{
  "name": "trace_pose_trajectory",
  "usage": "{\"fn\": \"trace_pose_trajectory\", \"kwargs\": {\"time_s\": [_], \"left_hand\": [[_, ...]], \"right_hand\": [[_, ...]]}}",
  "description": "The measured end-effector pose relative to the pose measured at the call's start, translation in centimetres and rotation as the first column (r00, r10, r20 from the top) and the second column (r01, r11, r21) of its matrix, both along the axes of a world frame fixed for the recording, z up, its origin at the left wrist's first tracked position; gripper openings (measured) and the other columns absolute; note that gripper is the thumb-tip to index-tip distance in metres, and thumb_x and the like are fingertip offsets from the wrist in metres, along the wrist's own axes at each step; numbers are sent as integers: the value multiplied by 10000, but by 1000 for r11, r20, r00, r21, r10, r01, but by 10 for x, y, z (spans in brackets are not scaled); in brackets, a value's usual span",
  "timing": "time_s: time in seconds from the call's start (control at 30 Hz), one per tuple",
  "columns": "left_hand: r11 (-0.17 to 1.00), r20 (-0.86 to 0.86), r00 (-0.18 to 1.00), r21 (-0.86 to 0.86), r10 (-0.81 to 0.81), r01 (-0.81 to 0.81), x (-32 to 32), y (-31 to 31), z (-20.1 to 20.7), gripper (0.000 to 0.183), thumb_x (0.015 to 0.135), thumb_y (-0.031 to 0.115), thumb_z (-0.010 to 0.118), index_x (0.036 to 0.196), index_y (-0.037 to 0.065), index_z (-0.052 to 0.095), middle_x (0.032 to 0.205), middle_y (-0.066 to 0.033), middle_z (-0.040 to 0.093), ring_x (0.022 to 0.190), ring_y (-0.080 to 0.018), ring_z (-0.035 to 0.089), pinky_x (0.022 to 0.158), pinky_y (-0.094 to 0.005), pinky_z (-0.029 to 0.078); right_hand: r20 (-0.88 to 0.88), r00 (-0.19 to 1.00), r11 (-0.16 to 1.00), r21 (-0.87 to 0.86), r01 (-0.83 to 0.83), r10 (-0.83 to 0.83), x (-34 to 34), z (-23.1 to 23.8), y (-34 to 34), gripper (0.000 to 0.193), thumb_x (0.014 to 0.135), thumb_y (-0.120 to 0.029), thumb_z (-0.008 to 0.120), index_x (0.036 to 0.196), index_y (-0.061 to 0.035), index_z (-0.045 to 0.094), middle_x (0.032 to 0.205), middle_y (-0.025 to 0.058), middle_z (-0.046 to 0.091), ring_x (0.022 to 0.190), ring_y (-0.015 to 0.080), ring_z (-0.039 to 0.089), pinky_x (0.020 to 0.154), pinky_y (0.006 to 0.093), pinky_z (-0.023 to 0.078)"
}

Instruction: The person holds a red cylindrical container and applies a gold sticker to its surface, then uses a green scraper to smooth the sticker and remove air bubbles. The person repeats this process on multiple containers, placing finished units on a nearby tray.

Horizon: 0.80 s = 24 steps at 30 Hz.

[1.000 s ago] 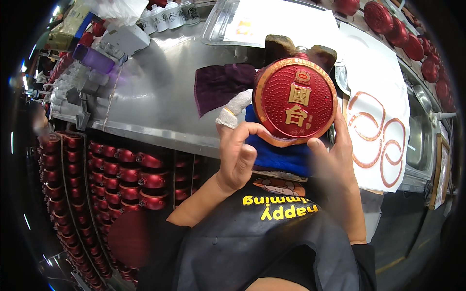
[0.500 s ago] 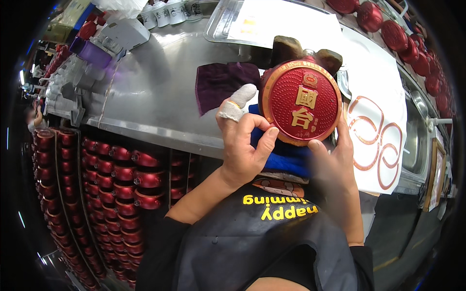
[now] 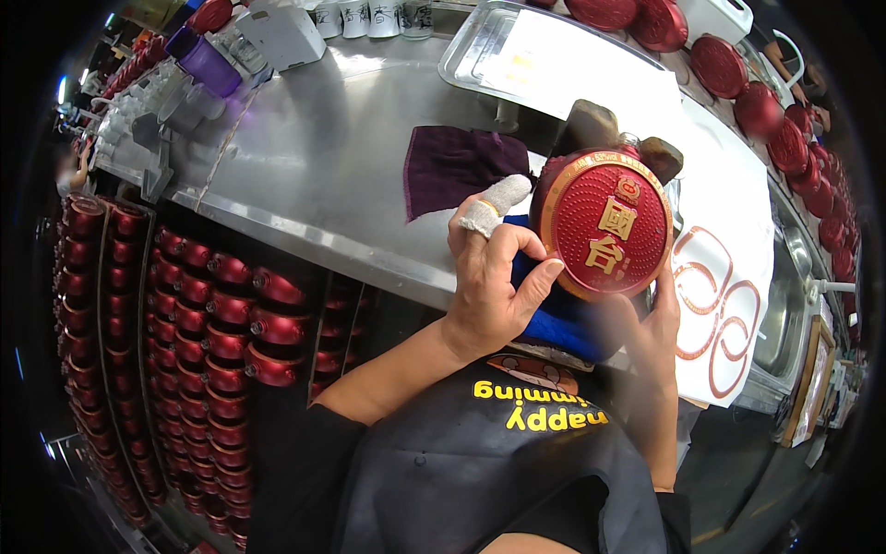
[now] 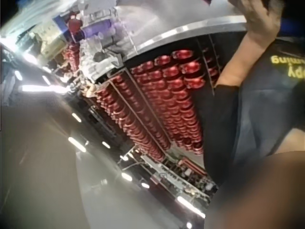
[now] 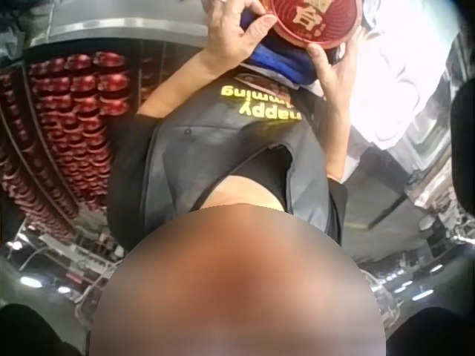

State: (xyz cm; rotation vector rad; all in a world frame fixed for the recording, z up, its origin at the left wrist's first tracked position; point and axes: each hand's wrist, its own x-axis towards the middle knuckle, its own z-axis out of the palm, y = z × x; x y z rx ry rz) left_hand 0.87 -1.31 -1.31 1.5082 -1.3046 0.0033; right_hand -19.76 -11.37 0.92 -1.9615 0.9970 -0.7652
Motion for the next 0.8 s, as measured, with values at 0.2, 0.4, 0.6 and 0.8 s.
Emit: {"fn": "trace_pose_trajectory", "kwargs": {"time_s": [0.2, 0.4, 0.6, 0.8], "left_hand": [[991, -375, 920, 18, -115, 132, 4, 2, -14, 534, 987, 430, 702, 1253, 4, 520, 1260, -219, 541, 1201, -357, 483, 1064, -449, 370], [985, -386, 909, 1, -157, 170, -1, -5, -27, 774, 954, 515, 715, 1415, -22, 402, 1330, -224, 495, 1263, -359, 461, 1095, -462, 363], [982, -389, 904, -8, -176, 187, 1, -9, -29, 805, 949, 523, 719, 1434, -20, 376, 1357, -226, 490, 1290, -370, 464, 1116, -470, 363], [986, -320, 934, 4, -157, 167, 1, -9, -27, 804, 939, 509, 735, 1434, -19, 384, 1394, -234, 481, 1289, -379, 472, 1110, -478, 372]], "right_hand": [[-3, 1000, 999, 44, -18, 18, -2, 1, -1, 918, 877, -434, 812, 1525, 68, 399, 1406, 222, 567, 1316, 306, 551, 1119, 411, 414], [-19, 1000, 999, 21, -24, 24, -3, 1, -2, 904, 884, -459, 807, 1504, 70, 416, 1406, 219, 565, 1330, 309, 538, 1131, 410, 399], [-25, 999, 999, 40, -29, 30, -3, -1, -2, 908, 888, -466, 795, 1510, 71, 409, 1434, 224, 540, 1350, 315, 521, 1147, 418, 382], [-27, 999, 999, 43, -30, 32, -3, -1, -2, 922, 888, -475, 793, 1516, 75, 401, 1483, 240, 503, 1390, 326, 486, 1172, 427, 351]]}}
